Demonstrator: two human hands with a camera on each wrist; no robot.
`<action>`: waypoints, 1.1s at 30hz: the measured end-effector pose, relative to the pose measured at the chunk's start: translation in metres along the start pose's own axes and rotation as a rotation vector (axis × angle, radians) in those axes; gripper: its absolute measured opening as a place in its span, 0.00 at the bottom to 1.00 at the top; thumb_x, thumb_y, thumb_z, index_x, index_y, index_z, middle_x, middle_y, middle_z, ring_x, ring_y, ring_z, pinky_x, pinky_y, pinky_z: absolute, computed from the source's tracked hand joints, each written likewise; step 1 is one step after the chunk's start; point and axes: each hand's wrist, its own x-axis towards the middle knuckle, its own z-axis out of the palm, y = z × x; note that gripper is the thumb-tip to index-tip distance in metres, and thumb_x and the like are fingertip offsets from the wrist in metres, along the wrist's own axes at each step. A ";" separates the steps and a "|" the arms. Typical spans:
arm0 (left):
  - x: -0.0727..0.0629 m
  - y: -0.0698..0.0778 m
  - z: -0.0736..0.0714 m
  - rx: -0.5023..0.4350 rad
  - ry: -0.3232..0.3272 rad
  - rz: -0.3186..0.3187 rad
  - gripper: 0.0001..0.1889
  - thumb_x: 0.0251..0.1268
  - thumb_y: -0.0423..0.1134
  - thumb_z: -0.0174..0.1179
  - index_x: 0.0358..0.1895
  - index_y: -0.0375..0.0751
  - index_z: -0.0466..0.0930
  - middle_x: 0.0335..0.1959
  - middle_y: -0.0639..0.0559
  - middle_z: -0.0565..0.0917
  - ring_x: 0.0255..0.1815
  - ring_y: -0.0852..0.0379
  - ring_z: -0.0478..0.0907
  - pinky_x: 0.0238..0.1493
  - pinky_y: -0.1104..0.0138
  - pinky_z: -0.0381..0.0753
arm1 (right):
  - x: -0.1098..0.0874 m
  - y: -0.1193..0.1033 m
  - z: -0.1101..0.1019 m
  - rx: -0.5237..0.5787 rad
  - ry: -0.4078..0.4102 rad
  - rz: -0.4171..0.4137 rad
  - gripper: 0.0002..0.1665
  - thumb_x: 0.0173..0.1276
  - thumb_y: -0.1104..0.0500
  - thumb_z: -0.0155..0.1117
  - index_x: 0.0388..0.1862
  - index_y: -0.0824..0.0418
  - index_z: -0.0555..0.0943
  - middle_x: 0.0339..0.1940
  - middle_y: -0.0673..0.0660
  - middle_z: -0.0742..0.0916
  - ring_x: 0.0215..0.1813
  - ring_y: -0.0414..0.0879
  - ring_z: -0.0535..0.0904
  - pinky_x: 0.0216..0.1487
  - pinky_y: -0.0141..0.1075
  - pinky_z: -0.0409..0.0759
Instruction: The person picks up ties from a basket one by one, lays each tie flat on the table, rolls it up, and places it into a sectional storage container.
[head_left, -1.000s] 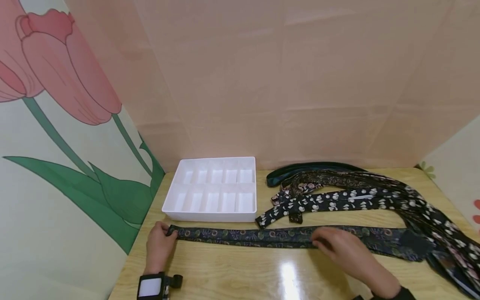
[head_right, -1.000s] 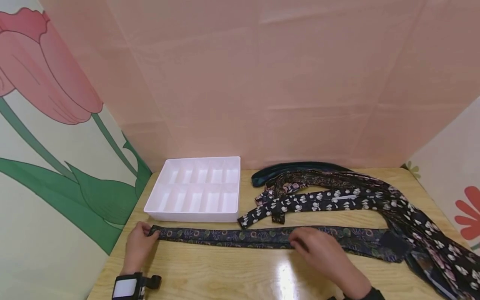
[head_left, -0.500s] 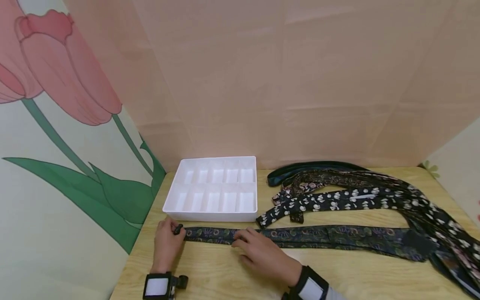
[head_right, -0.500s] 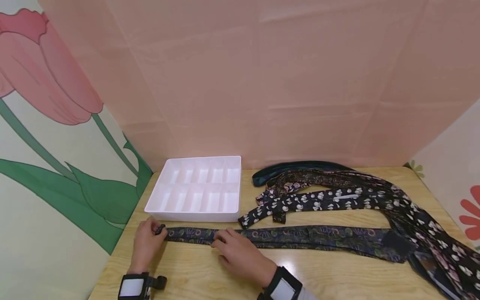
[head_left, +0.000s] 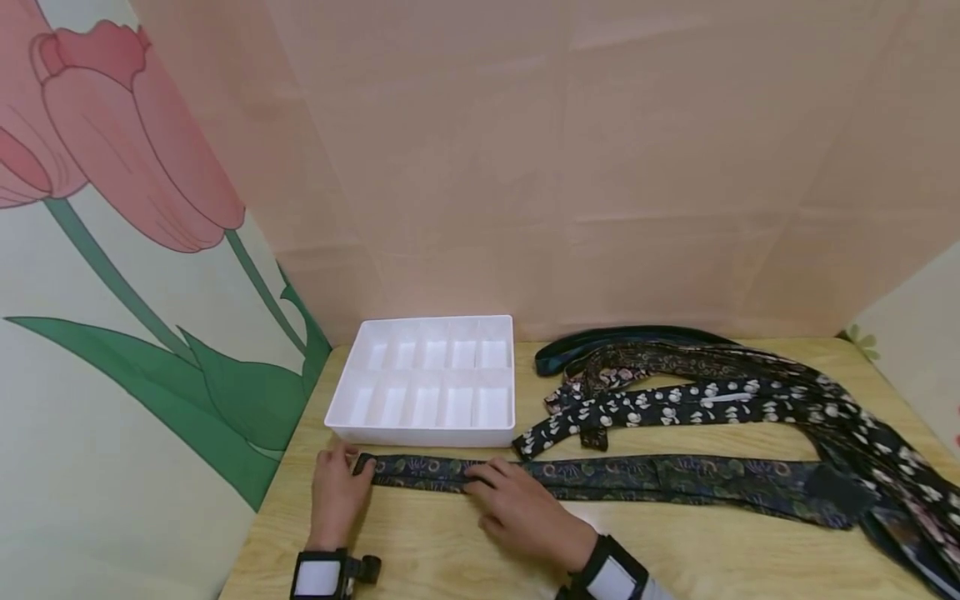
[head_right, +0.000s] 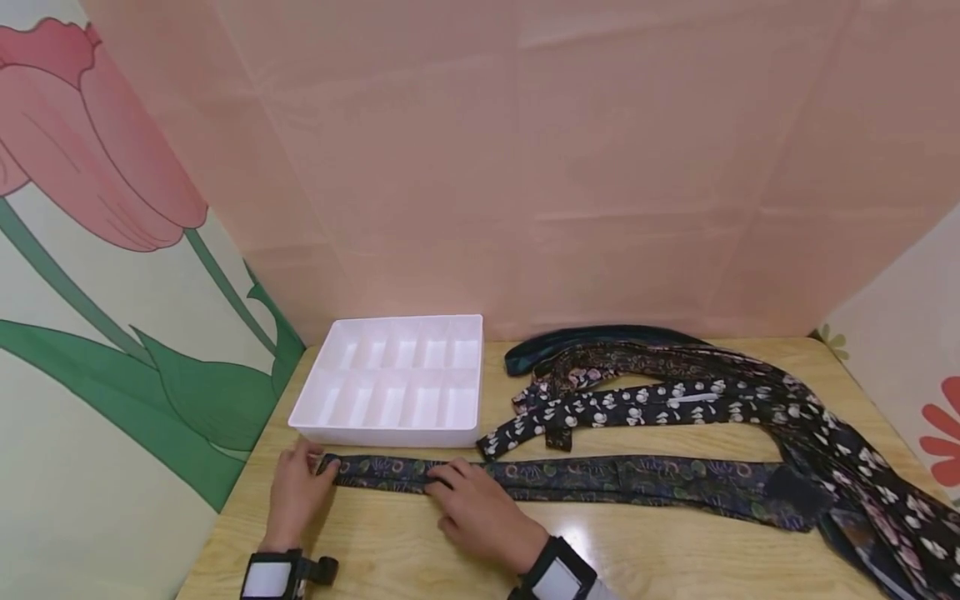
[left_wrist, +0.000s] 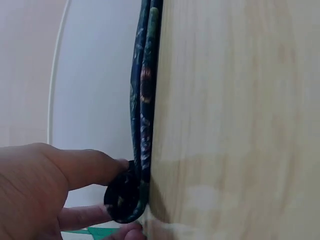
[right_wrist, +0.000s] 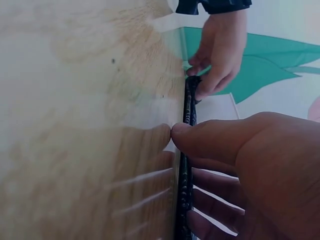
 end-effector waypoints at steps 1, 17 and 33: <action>0.000 0.000 0.000 0.007 -0.012 -0.008 0.16 0.67 0.36 0.69 0.50 0.27 0.80 0.42 0.33 0.80 0.41 0.39 0.80 0.43 0.47 0.79 | 0.000 0.000 0.000 0.004 -0.001 0.001 0.25 0.73 0.56 0.69 0.68 0.55 0.83 0.73 0.53 0.82 0.72 0.49 0.76 0.74 0.49 0.77; -0.001 0.012 0.015 -0.018 -0.045 0.057 0.14 0.64 0.32 0.74 0.39 0.38 0.75 0.34 0.46 0.72 0.35 0.51 0.69 0.37 0.61 0.67 | -0.001 0.003 0.005 0.015 -0.021 0.012 0.25 0.75 0.54 0.68 0.70 0.53 0.82 0.74 0.52 0.80 0.72 0.49 0.75 0.72 0.49 0.77; -0.006 0.020 0.015 0.003 -0.106 0.010 0.18 0.68 0.38 0.69 0.55 0.31 0.78 0.44 0.39 0.80 0.42 0.46 0.79 0.42 0.53 0.79 | -0.004 0.003 0.004 0.042 -0.007 0.015 0.26 0.75 0.54 0.69 0.70 0.53 0.81 0.75 0.51 0.79 0.73 0.49 0.74 0.72 0.51 0.76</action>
